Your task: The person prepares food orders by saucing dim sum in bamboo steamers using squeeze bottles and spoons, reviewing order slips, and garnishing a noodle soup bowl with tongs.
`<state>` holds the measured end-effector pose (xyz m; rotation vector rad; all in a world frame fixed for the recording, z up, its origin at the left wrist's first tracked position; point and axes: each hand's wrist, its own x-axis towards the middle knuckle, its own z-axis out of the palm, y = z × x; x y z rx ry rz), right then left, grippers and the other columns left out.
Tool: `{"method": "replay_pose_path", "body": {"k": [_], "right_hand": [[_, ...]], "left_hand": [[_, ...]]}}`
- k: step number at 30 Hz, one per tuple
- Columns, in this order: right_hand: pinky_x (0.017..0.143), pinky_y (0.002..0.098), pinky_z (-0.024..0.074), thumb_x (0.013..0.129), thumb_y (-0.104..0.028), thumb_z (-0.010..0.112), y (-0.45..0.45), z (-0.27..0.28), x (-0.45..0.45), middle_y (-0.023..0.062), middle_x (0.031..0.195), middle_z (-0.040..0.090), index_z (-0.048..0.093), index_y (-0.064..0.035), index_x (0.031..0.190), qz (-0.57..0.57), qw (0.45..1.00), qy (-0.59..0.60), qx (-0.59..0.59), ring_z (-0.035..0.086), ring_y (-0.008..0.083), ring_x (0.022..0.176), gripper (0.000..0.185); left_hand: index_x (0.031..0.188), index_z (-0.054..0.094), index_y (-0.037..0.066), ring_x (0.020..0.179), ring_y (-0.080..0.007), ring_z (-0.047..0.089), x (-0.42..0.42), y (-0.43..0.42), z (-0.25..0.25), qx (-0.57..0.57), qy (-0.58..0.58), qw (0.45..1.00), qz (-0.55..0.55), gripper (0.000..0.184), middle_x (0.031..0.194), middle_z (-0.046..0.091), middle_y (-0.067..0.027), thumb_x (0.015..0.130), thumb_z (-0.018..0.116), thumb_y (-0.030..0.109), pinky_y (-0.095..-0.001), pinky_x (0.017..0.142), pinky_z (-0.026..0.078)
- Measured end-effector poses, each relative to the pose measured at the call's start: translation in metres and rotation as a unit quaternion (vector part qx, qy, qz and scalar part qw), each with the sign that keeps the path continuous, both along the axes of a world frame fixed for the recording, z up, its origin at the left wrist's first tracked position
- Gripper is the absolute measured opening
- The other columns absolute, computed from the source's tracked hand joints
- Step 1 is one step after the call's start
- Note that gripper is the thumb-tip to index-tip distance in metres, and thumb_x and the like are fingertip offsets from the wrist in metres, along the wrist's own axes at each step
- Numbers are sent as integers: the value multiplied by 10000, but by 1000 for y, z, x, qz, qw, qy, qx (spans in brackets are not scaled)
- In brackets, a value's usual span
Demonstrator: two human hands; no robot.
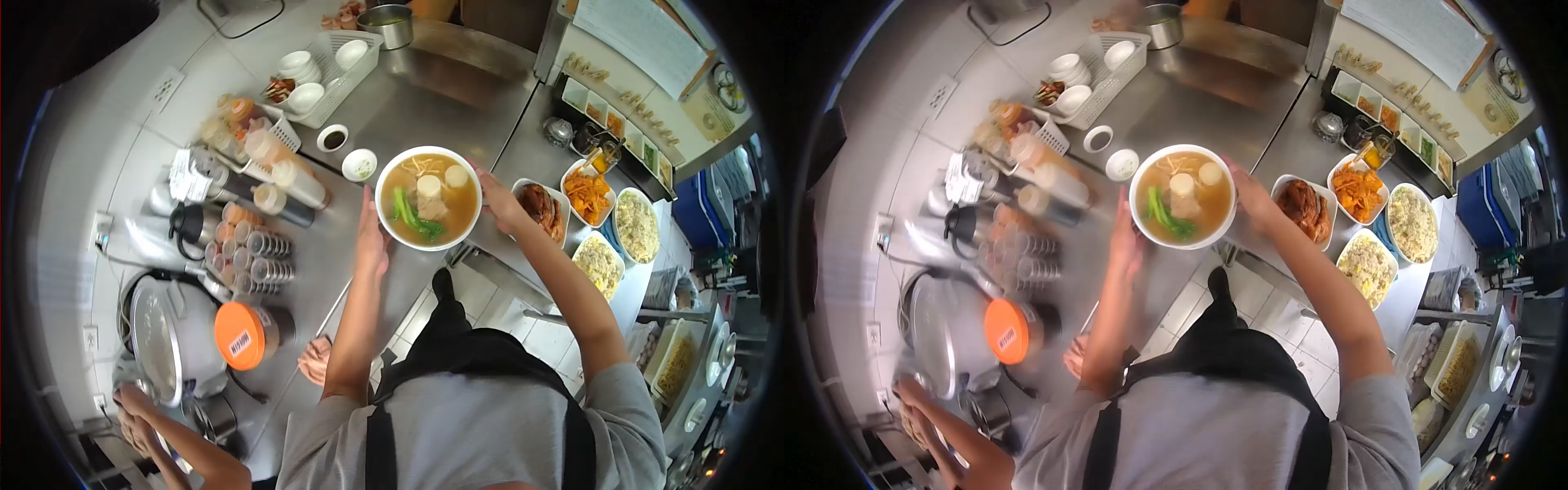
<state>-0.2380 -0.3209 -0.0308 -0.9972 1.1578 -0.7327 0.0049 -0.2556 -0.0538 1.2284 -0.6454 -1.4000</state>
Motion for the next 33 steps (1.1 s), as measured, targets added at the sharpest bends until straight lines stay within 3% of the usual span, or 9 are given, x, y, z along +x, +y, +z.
{"method": "replay_pose_path", "body": {"k": [14,21,24,26,27,28,29,30,33], "right_hand": [[928,395,421,979,-517,345,-138,-49,-57,28,1308,508,379,-245,1441,-76,997,8,12,514,179,1077,537],[940,397,432,967,-557,330,-149,-73,-65,86,1348,513,379,-191,1441,-98,995,7,17,495,264,1197,600],[937,406,446,961,-515,383,-142,-69,-85,163,1262,584,427,-153,1402,-82,955,264,-109,548,329,1154,572],[890,405,480,934,-440,475,-108,-12,-127,206,1110,639,548,-99,1285,-59,917,379,-111,607,371,1033,494],[826,418,507,895,-350,537,-80,-3,-159,204,966,669,662,-69,1110,-100,881,416,-202,639,371,917,375],[763,423,522,878,-275,543,-50,47,-175,190,903,677,704,-58,962,-94,843,517,-117,652,361,850,283],[739,445,521,857,-223,538,-29,51,-208,195,855,673,699,-49,887,-9,763,641,-82,657,363,814,240],[729,455,522,840,-225,549,-3,46,-236,205,846,673,686,-23,843,-109,761,639,2,657,378,792,244],[716,475,500,809,-315,608,65,-9,-311,238,822,654,678,4,782,-114,696,706,56,630,401,786,327]], "left_hand": [[1511,175,250,1236,-186,469,-38,-175,-43,30,47,995,-88,521,1438,395,-67,1028,344,350,-347,974,433],[1501,206,220,1280,-220,434,-46,-188,-56,17,69,995,-67,541,1449,381,-71,1013,393,361,-385,1025,405],[1503,203,181,1314,-228,395,-41,-186,-65,11,22,997,-75,585,1464,362,-88,1002,389,420,-394,1042,375],[1501,215,151,1320,-234,388,-38,-180,-66,28,-24,998,-48,626,1462,366,-96,989,392,465,-399,1043,353],[1483,283,150,1300,-240,408,-38,-172,-54,38,-86,995,-33,599,1445,389,-101,985,404,460,-398,1051,334],[1460,333,144,1281,-242,424,-35,-165,-52,14,-154,988,-12,560,1425,411,-114,990,401,440,-401,1051,332],[1437,384,138,1263,-243,441,-33,-158,-50,-11,-220,975,10,525,1405,432,-126,995,399,421,-404,1051,331],[1418,408,124,1257,-242,445,-34,-152,-46,-41,-235,971,14,504,1391,446,-132,1000,395,406,-405,1049,334],[1355,467,74,1244,-238,457,-36,-123,-26,-101,-266,958,30,444,1345,486,-146,1011,390,344,-403,1044,343]]}}
